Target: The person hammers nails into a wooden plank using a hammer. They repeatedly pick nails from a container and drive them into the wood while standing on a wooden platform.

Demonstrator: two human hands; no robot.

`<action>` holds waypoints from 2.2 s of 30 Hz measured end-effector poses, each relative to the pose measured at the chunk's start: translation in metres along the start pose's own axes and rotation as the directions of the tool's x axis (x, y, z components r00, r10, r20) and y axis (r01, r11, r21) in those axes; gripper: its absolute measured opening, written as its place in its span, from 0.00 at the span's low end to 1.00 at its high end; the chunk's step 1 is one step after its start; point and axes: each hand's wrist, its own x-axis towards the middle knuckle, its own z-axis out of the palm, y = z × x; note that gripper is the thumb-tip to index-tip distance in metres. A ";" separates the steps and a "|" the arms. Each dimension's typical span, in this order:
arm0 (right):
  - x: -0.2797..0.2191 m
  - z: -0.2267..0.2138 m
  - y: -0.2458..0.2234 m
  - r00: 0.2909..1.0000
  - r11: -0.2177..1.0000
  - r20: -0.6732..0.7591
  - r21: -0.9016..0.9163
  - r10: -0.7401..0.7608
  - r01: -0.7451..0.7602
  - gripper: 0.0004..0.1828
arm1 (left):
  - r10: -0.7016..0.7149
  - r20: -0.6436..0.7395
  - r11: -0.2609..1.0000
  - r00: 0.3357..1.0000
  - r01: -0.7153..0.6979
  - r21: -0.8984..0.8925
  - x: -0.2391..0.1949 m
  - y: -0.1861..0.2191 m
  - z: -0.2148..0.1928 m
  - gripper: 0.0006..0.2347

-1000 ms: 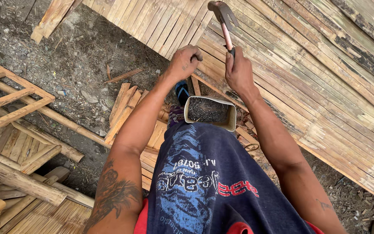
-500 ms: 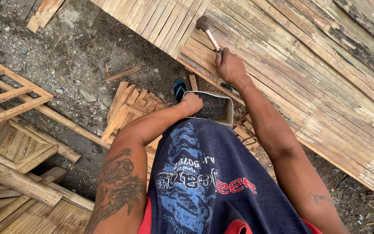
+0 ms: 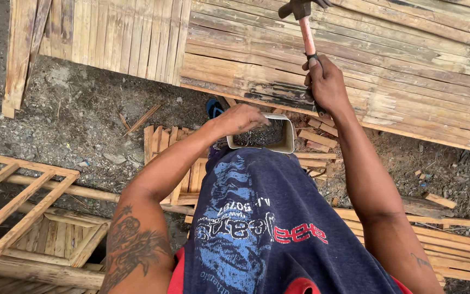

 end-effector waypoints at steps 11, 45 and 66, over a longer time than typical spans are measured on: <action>-0.015 -0.022 -0.051 0.951 0.935 0.100 -0.236 0.293 -0.263 0.16 | -0.310 -0.636 0.950 0.706 0.246 -0.191 0.123 -0.099 -0.060 0.05; -0.044 0.049 0.024 0.956 0.924 -0.125 -0.317 -0.266 0.216 0.09 | -0.198 -0.559 0.942 0.805 0.313 0.116 0.117 -0.079 -0.040 0.06; -0.044 0.032 0.035 0.870 0.916 -0.287 -0.164 -0.400 0.367 0.19 | -0.265 -0.508 0.962 0.819 0.257 -0.087 0.111 -0.084 -0.055 0.15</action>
